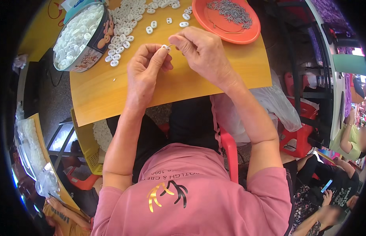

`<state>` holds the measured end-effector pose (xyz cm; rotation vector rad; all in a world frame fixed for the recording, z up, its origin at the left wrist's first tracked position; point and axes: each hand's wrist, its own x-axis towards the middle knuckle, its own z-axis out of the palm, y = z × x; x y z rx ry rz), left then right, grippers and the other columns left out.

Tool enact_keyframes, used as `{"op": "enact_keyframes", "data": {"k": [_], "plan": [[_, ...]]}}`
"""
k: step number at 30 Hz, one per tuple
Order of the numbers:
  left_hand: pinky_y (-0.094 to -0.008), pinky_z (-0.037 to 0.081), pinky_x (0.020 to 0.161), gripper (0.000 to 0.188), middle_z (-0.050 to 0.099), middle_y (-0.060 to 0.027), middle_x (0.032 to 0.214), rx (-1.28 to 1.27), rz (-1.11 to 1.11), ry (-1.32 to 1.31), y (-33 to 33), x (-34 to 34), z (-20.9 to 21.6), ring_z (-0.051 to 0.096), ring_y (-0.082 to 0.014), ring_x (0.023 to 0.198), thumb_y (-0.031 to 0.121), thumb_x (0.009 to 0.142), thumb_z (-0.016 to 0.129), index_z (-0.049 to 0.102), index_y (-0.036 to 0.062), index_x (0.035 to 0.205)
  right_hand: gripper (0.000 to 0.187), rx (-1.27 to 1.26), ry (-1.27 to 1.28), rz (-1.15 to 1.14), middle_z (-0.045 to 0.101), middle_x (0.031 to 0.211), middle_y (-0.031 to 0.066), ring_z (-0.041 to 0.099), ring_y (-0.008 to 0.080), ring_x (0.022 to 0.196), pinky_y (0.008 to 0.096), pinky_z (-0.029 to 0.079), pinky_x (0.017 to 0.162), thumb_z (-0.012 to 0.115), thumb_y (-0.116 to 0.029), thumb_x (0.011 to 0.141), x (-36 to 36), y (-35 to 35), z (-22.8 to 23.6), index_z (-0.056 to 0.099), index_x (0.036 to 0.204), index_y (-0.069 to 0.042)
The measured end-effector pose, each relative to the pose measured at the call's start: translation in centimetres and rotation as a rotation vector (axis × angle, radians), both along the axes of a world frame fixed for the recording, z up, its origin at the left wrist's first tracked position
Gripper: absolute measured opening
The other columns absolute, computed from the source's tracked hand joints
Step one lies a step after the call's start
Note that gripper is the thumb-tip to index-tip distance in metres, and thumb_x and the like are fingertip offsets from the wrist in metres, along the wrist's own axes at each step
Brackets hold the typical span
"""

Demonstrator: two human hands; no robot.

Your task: The person is manually inspecting and sorting small white plastic parts with alphanumeric labels.

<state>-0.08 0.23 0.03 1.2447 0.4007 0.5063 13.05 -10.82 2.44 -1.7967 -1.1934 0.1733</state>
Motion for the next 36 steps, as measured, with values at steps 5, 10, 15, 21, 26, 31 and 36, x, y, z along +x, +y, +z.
{"op": "enact_keyframes", "data": {"k": [5,10,15,21,26,31,36], "plan": [[-0.0248,0.048,0.069,0.018,0.064,-0.0059,0.086,-0.046,-0.029,-0.005,-0.2,-0.3,0.1,0.061,-0.0116,0.074,0.016,0.097,0.061,0.059,-0.0017,0.102,0.016,0.083,-0.101,0.092,0.062,0.075,0.0104,0.059,0.0204,0.061,0.0315,0.047,0.055,0.068,-0.014,0.091,0.2,0.1,0.5,0.066,0.092,0.002],[-0.0234,0.05,0.066,0.016,0.064,-0.0054,0.083,-0.04,-0.01,-0.014,-0.2,-0.3,0.2,0.061,-0.0098,0.071,0.014,0.098,0.061,0.059,-0.002,0.099,0.015,0.031,-0.115,0.101,0.063,0.077,0.0107,0.06,0.0221,0.065,0.0315,0.048,0.058,0.068,-0.013,0.09,0.0,-0.1,0.5,0.065,0.092,0.001],[-0.0237,0.051,0.067,0.017,0.063,-0.0048,0.083,-0.04,-0.013,-0.025,-0.3,-0.3,0.0,0.061,-0.0097,0.072,0.015,0.097,0.061,0.059,-0.0014,0.099,0.013,0.111,-0.134,0.123,0.061,0.075,0.0105,0.059,0.0235,0.063,0.0332,0.046,0.057,0.068,-0.012,0.09,0.1,0.0,-0.4,0.064,0.089,0.0],[-0.025,0.048,0.069,0.018,0.063,-0.0053,0.085,-0.008,-0.041,0.027,-0.2,-0.4,0.3,0.06,-0.0112,0.074,0.016,0.097,0.061,0.059,-0.0012,0.102,0.013,0.032,-0.179,0.232,0.056,0.074,0.0113,0.056,0.0278,0.063,0.0362,0.043,0.056,0.064,-0.01,0.092,1.0,0.3,0.8,0.059,0.087,0.0],[-0.0249,0.048,0.07,0.018,0.063,-0.0053,0.086,-0.016,-0.041,0.027,-0.2,-0.4,0.3,0.06,-0.0111,0.074,0.016,0.097,0.062,0.059,-0.0009,0.102,0.012,0.027,-0.162,0.258,0.056,0.074,0.0115,0.055,0.0279,0.064,0.0368,0.043,0.057,0.064,-0.01,0.092,1.2,0.3,0.6,0.06,0.087,0.0],[-0.0244,0.051,0.066,0.017,0.064,-0.0057,0.083,-0.004,-0.019,0.01,-0.2,-0.4,0.2,0.061,-0.0101,0.071,0.015,0.097,0.061,0.059,-0.0018,0.098,0.014,0.008,-0.071,0.25,0.057,0.073,0.0098,0.057,0.0228,0.063,0.0332,0.044,0.057,0.062,-0.011,0.094,1.1,0.2,0.2,0.06,0.088,0.001],[-0.0241,0.051,0.066,0.017,0.064,-0.0058,0.083,-0.02,-0.01,-0.003,-0.2,-0.3,0.1,0.061,-0.0103,0.071,0.015,0.097,0.061,0.059,-0.002,0.098,0.018,0.007,0.179,0.209,0.059,0.07,0.0051,0.059,0.0121,0.061,0.0265,0.047,0.055,0.059,-0.014,0.097,0.7,0.1,-0.3,0.061,0.088,0.001]]}}
